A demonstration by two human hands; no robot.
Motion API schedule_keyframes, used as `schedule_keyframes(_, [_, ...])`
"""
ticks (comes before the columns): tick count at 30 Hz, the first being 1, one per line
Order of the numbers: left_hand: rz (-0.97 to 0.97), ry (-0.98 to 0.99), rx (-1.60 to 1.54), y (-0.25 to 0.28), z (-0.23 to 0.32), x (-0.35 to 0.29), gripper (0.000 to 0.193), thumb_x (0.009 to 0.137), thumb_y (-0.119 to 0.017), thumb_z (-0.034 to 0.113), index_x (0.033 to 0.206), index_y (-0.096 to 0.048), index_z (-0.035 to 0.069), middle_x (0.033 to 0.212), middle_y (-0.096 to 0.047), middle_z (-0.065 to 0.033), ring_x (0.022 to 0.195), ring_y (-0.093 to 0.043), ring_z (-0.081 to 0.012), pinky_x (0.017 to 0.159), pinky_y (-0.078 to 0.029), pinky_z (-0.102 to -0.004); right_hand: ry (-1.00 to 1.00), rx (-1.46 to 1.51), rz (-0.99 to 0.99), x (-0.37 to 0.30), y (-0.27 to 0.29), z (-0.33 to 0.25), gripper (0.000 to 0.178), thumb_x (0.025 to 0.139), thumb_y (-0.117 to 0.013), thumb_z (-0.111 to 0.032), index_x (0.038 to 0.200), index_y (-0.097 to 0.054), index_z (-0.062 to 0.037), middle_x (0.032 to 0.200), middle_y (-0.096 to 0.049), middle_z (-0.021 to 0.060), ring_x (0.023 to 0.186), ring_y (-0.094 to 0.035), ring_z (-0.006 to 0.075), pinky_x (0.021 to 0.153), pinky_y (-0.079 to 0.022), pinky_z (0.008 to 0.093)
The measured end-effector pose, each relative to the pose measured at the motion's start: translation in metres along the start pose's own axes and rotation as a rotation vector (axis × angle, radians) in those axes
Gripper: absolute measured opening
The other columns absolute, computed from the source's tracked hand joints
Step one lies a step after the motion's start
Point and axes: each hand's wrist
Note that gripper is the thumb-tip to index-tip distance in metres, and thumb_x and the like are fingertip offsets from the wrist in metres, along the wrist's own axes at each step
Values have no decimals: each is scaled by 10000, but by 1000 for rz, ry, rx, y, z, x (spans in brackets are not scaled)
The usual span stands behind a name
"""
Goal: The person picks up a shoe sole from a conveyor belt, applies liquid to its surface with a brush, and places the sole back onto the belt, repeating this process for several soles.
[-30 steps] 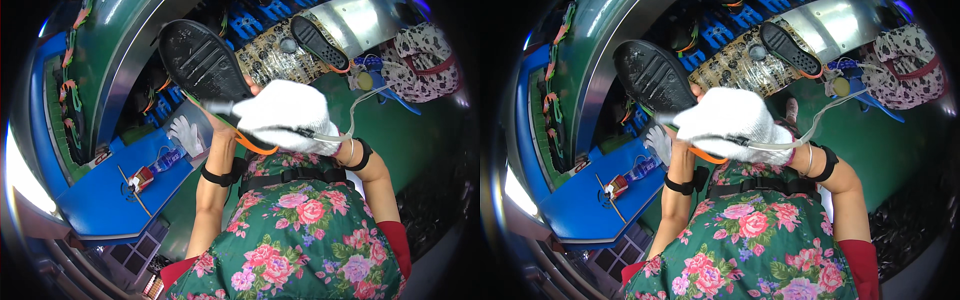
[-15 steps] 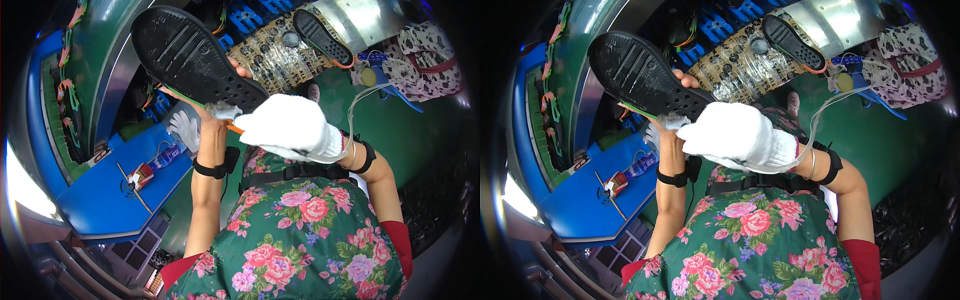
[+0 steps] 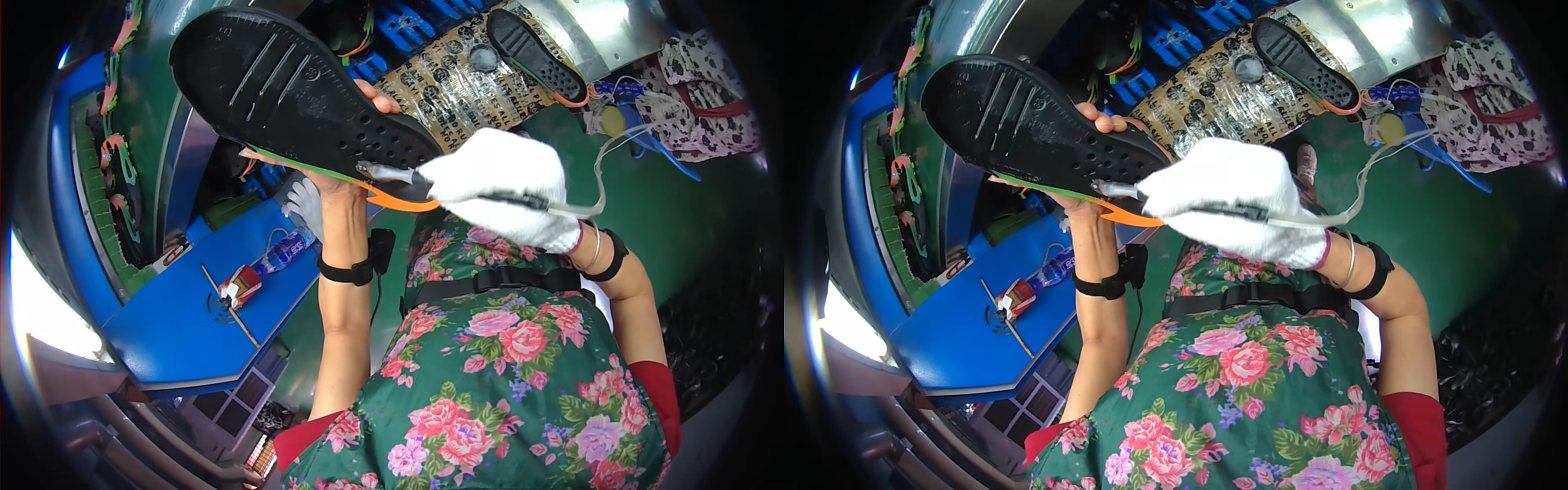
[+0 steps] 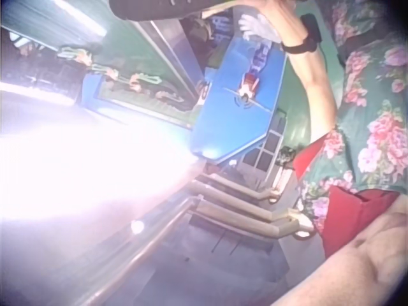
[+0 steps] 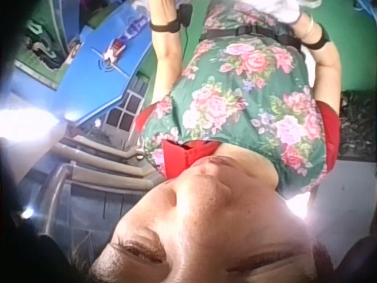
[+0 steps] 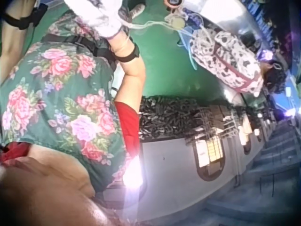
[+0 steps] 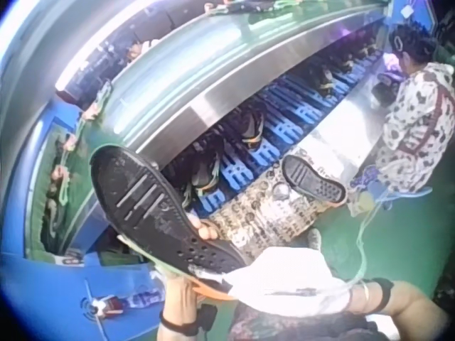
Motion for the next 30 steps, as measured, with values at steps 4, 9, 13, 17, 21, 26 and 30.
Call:
schedule_keyframes(4, [9, -12, 27, -5, 1, 2, 1251, 621, -531, 1012, 1239, -531, -75, 1073, -667, -234, 1088, -633, -346, 1071, -465, -536, -16, 28, -19, -4, -3, -1, 186, 798, -802, 10, 975, -799, -47, 1038, -787, 103, 930, -752, 236, 842, -586, 346])
schedule_keyframes(9, [-17, -4, 24, -11, 1, 6, 1203, 681, -543, 973, 1232, -539, -96, 1087, -660, -243, 1074, -636, -343, 1059, -479, -522, -70, 100, 38, -5, 0, -1, 166, 810, -807, -30, 973, -802, -62, 1025, -789, 88, 915, -746, 225, 810, -581, 344])
schedule_keyframes(13, [-8, -64, -42, -15, -2, 10, 1120, 774, -489, 944, 1243, -594, -68, 1118, -647, -226, 1005, -654, -368, 869, -577, -487, -66, 99, 24, -11, -1, 0, 172, 802, -813, -17, 967, -803, -66, 1024, -790, 93, 914, -749, 227, 804, -586, 346])
schedule_keyframes(17, [-80, -80, 71, -15, 2, 16, 1025, 854, -505, 867, 1238, -593, -79, 1119, -647, -225, 1021, -663, -362, 903, -581, -493, -72, 68, 73, -11, 1, -5, 159, 803, -816, -18, 956, -799, -62, 1018, -790, 93, 893, -749, 217, 795, -585, 332])
schedule_keyframes(21, [-118, -87, -44, -19, -2, 23, 1037, 855, -497, 869, 1240, -588, -90, 1117, -645, -227, 1040, -667, -359, 898, -595, -495, -79, 78, 93, -15, -1, 0, 155, 804, -819, -23, 952, -798, -62, 993, -788, 94, 885, -751, 218, 792, -589, 337])
schedule_keyframes(26, [-121, -62, -1, -31, -3, 25, 1236, 667, -496, 1000, 1217, -587, -103, 1108, -647, -211, 1023, -661, -339, 1007, -506, -487, 64, -75, 11, -16, 4, -12, 239, 789, -820, -32, 1024, -789, -60, 1014, -778, 91, 862, -726, 248, 753, -580, 362])
schedule_keyframes(30, [-139, -43, 14, -14, 0, 26, 1290, 615, -527, 1013, 1256, -550, -106, 1128, -640, -230, 1081, -641, -348, 1026, -512, -501, 168, -64, 17, -16, 7, -23, 243, 797, -813, -23, 1037, -785, -49, 1041, -774, 96, 874, -721, 263, 757, -578, 363])
Point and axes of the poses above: each hand's wrist, its own x-axis towards the middle knuckle, its own y-axis out of the back of the hand, z = x × y
